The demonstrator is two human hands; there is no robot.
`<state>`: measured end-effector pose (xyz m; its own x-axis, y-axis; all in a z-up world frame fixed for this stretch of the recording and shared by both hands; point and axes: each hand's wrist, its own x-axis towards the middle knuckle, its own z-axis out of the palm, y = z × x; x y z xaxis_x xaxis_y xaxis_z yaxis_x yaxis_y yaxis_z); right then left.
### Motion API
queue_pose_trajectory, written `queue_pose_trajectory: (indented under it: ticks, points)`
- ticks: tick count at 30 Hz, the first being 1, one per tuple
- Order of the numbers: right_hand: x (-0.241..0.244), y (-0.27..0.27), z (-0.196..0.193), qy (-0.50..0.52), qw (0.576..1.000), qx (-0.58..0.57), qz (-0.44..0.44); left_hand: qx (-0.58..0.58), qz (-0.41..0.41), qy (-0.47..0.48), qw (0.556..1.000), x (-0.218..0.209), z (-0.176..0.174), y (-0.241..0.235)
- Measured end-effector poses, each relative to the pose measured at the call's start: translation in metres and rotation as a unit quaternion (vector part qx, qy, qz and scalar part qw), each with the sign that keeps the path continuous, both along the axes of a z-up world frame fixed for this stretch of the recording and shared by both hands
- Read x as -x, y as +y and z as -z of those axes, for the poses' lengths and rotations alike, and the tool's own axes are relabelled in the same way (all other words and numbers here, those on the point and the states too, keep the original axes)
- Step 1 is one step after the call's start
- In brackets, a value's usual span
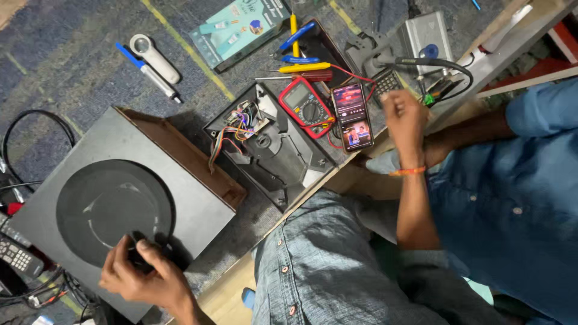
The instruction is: The person works on the internal wiring of a speaker, connecting and adjusting wires on a circuit board. They use a multimeter to test connections and handle a power adapter, while another person assists with the wiring.
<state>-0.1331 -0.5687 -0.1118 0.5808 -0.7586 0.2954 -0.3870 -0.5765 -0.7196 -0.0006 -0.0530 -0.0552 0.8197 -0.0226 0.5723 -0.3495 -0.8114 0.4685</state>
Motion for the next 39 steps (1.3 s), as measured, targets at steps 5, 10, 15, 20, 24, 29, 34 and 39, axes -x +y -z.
queue_pose_trajectory:
  ticks: [5, 10, 15, 20, 24, 29, 34, 39]
  points:
    - [0.012, -0.029, 0.013, -0.013, 1.000, 0.018, 0.023, -0.011, -0.002, -0.009, 1.000, -0.003, 0.002, 0.000]
    - [0.021, -0.035, 0.021, -0.014, 1.000, 0.000, 0.010, -0.046, 0.008, -0.036, 0.998, 0.002, -0.012, -0.008]
    - [0.027, -0.038, 0.018, -0.011, 0.999, -0.036, -0.007, -0.050, 0.002, -0.022, 0.998, 0.000, -0.008, -0.008]
    - [0.026, -0.027, 0.006, 0.061, 0.998, -0.022, -0.024, -0.062, -0.042, 0.000, 0.997, -0.002, -0.005, -0.005]
    - [0.006, -0.021, -0.010, 0.044, 0.996, -0.022, -0.074, -0.022, -0.051, 0.013, 0.998, -0.013, 0.000, -0.018]
    - [-0.003, 0.009, -0.038, 0.101, 0.990, 0.004, -0.095, -0.035, -0.086, 0.072, 0.993, -0.009, -0.008, -0.015]
    - [-0.026, 0.039, -0.072, 0.062, 0.984, 0.000, -0.165, -0.039, -0.087, 0.082, 0.992, -0.002, -0.015, -0.018]
    - [-0.045, 0.070, -0.077, 0.056, 0.976, 0.017, -0.211, -0.023, -0.075, 0.084, 0.993, -0.008, -0.017, -0.022]
